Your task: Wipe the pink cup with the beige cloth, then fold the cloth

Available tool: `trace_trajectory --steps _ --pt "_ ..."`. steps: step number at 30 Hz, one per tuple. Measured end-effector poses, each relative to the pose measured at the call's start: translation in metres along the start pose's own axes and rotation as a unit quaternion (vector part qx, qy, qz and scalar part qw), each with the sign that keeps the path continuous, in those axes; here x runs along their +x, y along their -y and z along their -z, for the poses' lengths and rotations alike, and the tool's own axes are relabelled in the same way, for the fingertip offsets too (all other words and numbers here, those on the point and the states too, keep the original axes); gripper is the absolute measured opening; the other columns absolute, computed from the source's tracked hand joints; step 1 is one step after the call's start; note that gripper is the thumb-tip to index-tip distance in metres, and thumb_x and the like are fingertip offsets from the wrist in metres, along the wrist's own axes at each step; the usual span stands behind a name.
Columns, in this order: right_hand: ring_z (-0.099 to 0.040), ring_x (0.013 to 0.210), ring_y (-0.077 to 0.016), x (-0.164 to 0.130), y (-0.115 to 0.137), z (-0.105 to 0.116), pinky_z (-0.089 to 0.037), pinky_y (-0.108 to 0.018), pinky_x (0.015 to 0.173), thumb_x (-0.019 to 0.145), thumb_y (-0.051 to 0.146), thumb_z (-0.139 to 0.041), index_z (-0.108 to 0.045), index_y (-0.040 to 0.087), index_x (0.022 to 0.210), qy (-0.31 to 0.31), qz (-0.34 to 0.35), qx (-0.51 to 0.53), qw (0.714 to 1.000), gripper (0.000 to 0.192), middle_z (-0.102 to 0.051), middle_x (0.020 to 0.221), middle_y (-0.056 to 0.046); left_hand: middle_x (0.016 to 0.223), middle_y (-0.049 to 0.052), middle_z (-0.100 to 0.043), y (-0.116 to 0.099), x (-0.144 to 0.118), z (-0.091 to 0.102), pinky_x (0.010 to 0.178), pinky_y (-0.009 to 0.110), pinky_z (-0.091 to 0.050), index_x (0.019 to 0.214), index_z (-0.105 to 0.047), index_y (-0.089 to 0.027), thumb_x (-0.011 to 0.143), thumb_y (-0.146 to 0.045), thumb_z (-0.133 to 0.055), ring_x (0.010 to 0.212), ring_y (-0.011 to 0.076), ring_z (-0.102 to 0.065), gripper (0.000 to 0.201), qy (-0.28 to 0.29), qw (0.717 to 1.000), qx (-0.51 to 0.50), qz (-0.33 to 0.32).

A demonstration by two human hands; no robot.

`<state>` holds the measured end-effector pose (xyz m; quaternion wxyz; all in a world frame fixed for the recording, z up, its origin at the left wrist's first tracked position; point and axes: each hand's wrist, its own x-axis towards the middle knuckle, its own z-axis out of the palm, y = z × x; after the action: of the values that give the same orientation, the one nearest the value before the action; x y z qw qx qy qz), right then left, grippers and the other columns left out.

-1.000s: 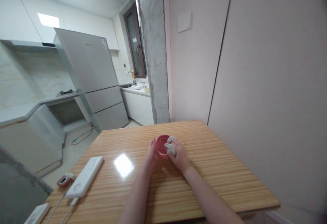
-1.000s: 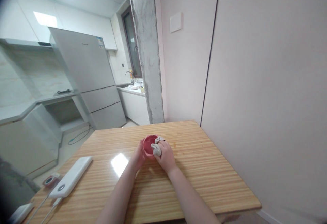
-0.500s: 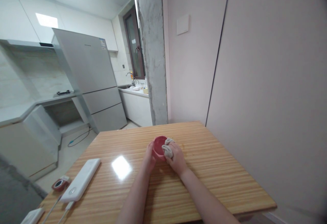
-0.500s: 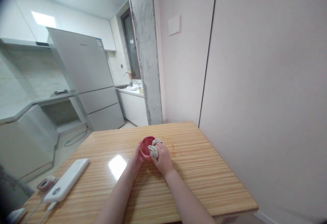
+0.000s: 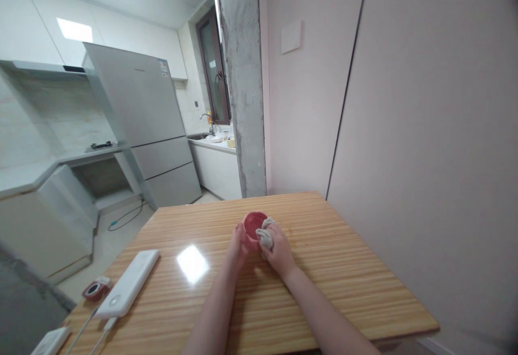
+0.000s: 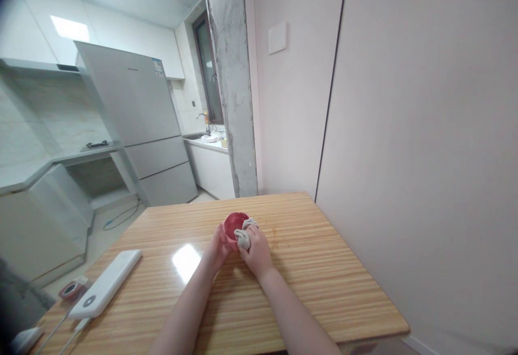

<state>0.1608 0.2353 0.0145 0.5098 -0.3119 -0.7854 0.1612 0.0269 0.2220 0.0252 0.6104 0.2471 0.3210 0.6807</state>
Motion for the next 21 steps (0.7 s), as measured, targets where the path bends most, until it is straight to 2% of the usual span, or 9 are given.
trace_trajectory --steps 2,3,6,8,12,16,21 --pt "-0.056 0.094 -0.0242 0.001 -0.005 0.009 -0.047 -0.04 0.089 0.08 0.024 -0.056 -0.062 0.019 0.092 0.021 0.021 0.0 1.0 0.015 -0.06 0.094 -0.008 0.107 0.017 -0.068 -0.005 -0.002 0.0 0.086 0.038 -0.052 0.107 -0.061 -0.01 0.075 -0.049 -0.065 0.101 0.0286 -0.064 0.051 0.041 0.998 0.024 0.048" --pt "-0.056 0.095 -0.0242 0.002 -0.005 0.01 -0.047 -0.04 0.089 0.08 0.024 -0.056 -0.063 0.02 0.093 0.03 0.024 -0.004 0.999 0.015 -0.061 0.094 -0.008 0.105 0.018 -0.068 -0.006 -0.002 0.001 0.085 0.038 -0.052 0.105 -0.062 -0.008 0.074 -0.047 -0.067 0.1 0.0293 -0.064 0.049 0.042 0.997 0.035 0.052" --pt "-0.055 0.1 -0.0246 0.001 0.001 0.004 -0.046 -0.04 0.092 0.08 0.021 -0.055 -0.062 0.02 0.1 0.035 0.001 -0.021 0.999 0.021 -0.06 0.102 -0.009 0.095 0.014 -0.071 -0.007 0.001 0.004 0.077 0.036 -0.054 0.1 -0.063 -0.01 0.07 -0.037 -0.073 0.089 0.0273 -0.067 0.042 -0.006 0.998 0.055 0.0" --pt "-0.054 0.103 -0.0248 -0.002 0.009 -0.005 -0.045 -0.04 0.094 0.081 0.022 -0.055 -0.061 0.019 0.106 0.034 -0.012 -0.02 0.999 0.026 -0.058 0.108 -0.011 0.089 0.009 -0.071 -0.005 0.004 0.005 0.072 0.033 -0.054 0.099 -0.061 -0.012 0.068 -0.035 -0.074 0.081 0.0227 -0.067 0.04 -0.056 0.996 0.046 -0.05" --pt "-0.053 0.102 -0.0244 -0.005 0.016 -0.018 -0.046 -0.039 0.092 0.082 0.025 -0.056 -0.06 0.017 0.105 0.029 -0.025 0.0 0.999 0.025 -0.056 0.108 -0.012 0.091 0.003 -0.069 0.001 0.005 0.003 0.069 0.024 -0.053 0.103 -0.053 -0.018 0.07 -0.028 -0.074 0.075 0.0141 -0.067 0.04 -0.109 0.99 0.007 -0.095" --pt "-0.053 0.095 -0.0234 -0.002 0.01 -0.008 -0.046 -0.039 0.088 0.081 0.022 -0.054 -0.061 0.018 0.093 0.014 -0.037 0.011 0.999 0.014 -0.056 0.097 -0.009 0.093 0.003 -0.068 0.003 0.002 -0.001 0.065 0.022 -0.053 0.103 -0.047 -0.021 0.066 -0.018 -0.076 0.075 0.0128 -0.067 0.047 -0.085 0.995 -0.012 -0.059" --pt "-0.053 0.092 -0.0229 -0.002 0.005 0.002 -0.046 -0.038 0.086 0.081 0.022 -0.055 -0.061 0.018 0.093 0.019 -0.015 0.018 1.0 0.014 -0.057 0.093 -0.008 0.099 0.008 -0.068 0.0 0.0 -0.001 0.063 0.029 -0.055 0.109 -0.051 -0.018 0.07 -0.034 -0.074 0.075 0.0183 -0.068 0.048 -0.013 0.999 0.044 0.017"
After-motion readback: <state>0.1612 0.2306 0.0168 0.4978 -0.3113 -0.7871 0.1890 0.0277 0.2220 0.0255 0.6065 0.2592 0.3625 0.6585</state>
